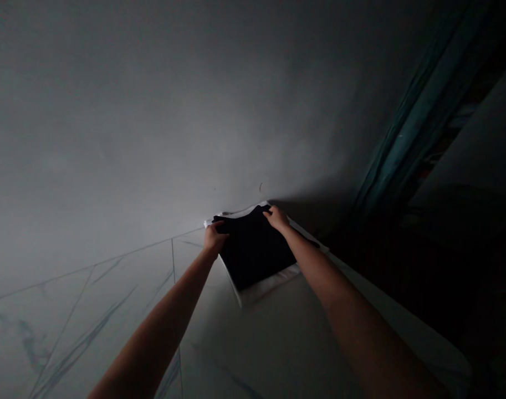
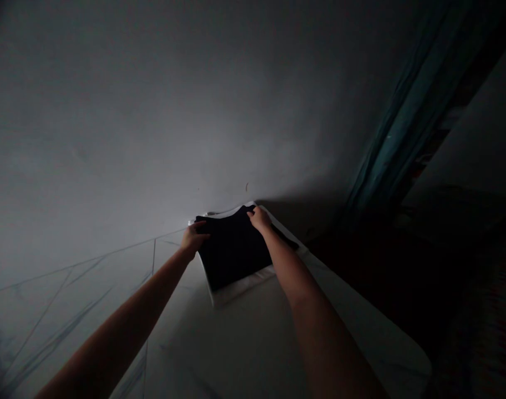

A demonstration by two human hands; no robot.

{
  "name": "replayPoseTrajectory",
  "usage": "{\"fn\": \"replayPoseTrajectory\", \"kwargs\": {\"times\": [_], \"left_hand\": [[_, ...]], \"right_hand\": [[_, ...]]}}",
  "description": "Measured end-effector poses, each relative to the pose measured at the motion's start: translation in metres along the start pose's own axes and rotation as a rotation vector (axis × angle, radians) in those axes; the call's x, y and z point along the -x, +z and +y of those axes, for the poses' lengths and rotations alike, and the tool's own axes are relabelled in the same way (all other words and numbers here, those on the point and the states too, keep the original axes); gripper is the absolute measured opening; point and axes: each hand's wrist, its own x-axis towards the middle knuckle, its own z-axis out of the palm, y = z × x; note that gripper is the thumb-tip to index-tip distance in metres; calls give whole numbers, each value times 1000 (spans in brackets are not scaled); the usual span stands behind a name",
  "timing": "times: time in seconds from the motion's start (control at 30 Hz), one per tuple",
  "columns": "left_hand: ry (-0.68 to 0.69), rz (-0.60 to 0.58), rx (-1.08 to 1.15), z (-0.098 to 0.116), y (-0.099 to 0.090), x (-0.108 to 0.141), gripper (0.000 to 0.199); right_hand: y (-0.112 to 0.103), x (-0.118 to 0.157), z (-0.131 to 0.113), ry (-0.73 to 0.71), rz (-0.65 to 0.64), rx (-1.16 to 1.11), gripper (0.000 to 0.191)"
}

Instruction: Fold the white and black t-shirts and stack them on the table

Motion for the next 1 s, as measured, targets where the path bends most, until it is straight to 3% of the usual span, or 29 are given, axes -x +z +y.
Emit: {"fn": "replayPoseTrajectory", "kwargs": {"times": [0.13, 0.27, 0.33, 0.5, 0.67, 0.8, 0.9, 1.0], "left_hand": [[109, 63, -42, -14, 0, -2, 64], [123, 67, -133, -12, 1, 12, 67], [122, 11, -135, -6, 3, 29, 70], [-16, -271, -108, 16, 7, 74, 66], [-111, -354, 9, 30, -1, 92, 42], [-147, -362, 29, 25, -7, 97, 41], [-116, -353, -204, 24, -12, 104, 48], [108, -231, -646, 35, -14, 114, 49]], "right_hand": [[6, 1, 3, -17, 19, -2, 33], [-6, 3, 7, -12, -64, 3, 37], [-18, 8, 14, -17, -124, -7, 37], [-46, 34, 42, -17, -306, -24, 35], [-50, 60, 53, -123, -166, 76, 26], [-44, 72, 52, -132, -120, 146, 26], [-45, 80, 46, -83, -117, 260, 32], [-47, 92, 30, -73, -23, 371, 42]]}}
